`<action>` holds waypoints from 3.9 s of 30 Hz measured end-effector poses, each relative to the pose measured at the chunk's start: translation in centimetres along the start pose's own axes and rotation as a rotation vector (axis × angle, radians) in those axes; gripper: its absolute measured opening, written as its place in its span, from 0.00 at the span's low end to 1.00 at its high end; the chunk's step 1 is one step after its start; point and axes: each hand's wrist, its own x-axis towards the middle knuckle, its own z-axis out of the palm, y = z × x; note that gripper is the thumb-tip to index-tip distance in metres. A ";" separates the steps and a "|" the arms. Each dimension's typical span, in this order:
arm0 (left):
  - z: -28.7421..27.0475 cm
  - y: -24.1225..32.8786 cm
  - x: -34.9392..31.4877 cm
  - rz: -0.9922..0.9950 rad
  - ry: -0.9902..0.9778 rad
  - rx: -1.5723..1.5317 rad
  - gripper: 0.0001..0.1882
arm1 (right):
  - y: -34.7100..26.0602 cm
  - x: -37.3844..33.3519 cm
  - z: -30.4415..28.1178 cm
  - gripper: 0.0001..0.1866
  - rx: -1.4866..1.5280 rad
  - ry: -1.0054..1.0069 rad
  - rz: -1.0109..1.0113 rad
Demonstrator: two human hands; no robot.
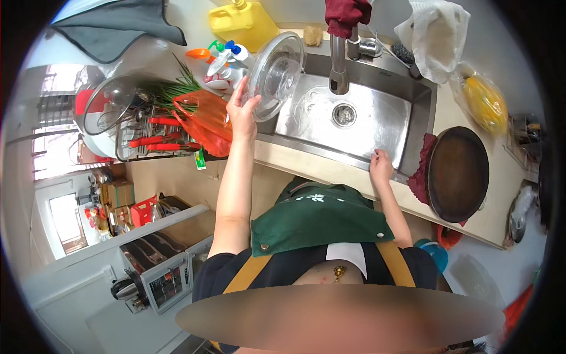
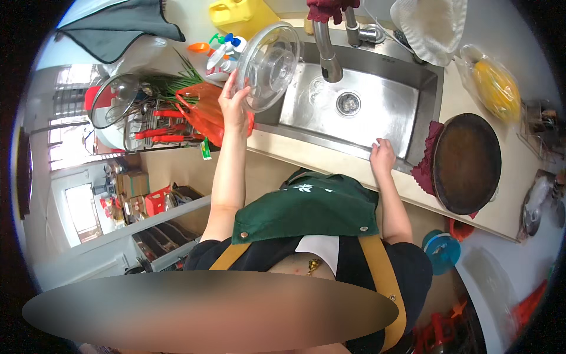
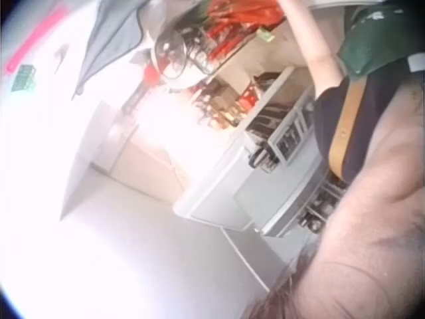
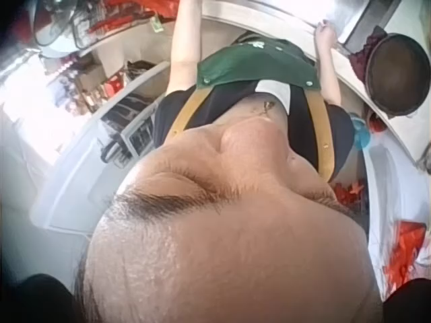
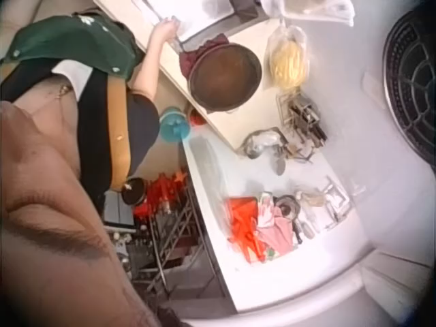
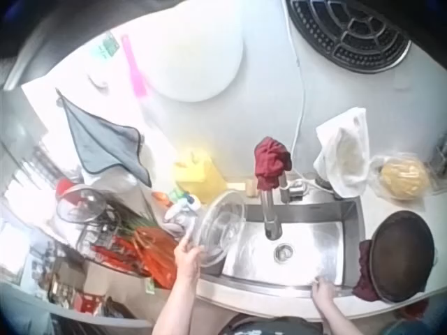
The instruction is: Assembling the blade and bowl of a commercial food processor and cleaning the lid.
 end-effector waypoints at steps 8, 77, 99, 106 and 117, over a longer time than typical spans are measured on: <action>0.6 7.0 -1.1 0.261 -0.071 0.122 0.28 | -1.1 -0.5 -0.7 0.08 -0.130 -0.004 -0.048; -2.0 -3.4 -1.1 0.361 -0.533 0.928 0.25 | 0.5 -21.6 -2.6 0.19 -0.146 0.638 0.494; 9.7 -6.2 -20.8 1.017 -1.034 1.374 0.25 | -13.9 -74.5 18.1 0.19 0.923 0.915 2.095; 3.9 -0.8 -32.2 0.953 -0.738 1.756 0.11 | -20.6 -87.8 28.4 0.19 0.770 1.007 2.253; 3.2 -4.9 -60.7 1.220 -1.526 1.662 0.17 | -23.7 -98.1 38.6 0.17 0.792 1.538 2.516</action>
